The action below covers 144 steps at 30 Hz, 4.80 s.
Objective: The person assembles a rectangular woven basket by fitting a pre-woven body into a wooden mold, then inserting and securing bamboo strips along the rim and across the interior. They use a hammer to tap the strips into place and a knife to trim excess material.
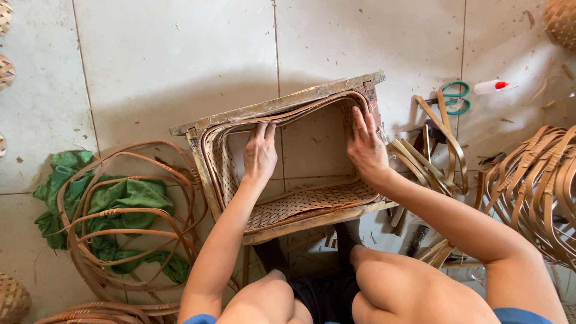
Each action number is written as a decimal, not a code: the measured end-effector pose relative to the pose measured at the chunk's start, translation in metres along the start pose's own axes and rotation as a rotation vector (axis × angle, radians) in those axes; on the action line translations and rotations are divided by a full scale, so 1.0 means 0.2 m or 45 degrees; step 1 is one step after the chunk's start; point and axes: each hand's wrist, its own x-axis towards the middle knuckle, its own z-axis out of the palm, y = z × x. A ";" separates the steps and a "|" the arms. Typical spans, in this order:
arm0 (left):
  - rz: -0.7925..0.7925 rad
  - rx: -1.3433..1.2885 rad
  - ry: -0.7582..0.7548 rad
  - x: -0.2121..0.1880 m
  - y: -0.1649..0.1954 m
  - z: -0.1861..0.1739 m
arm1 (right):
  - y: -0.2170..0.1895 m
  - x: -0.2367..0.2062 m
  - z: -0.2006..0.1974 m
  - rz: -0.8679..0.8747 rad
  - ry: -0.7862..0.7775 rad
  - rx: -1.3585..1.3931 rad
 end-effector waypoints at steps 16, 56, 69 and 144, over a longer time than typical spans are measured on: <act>0.233 0.344 -0.276 0.05 0.05 -0.05 | -0.15 0.24 0.01 -0.201 -0.416 -0.116; 0.135 0.922 -1.569 -0.49 0.10 -0.15 | -0.48 0.25 -0.08 -0.865 -0.813 1.797; 0.134 0.897 -1.600 -0.45 0.12 -0.18 | -0.50 0.24 -0.04 -0.819 -0.217 1.519; -0.701 -0.350 0.823 -0.23 -0.08 -0.54 | 0.22 -0.08 -0.20 0.256 0.658 1.661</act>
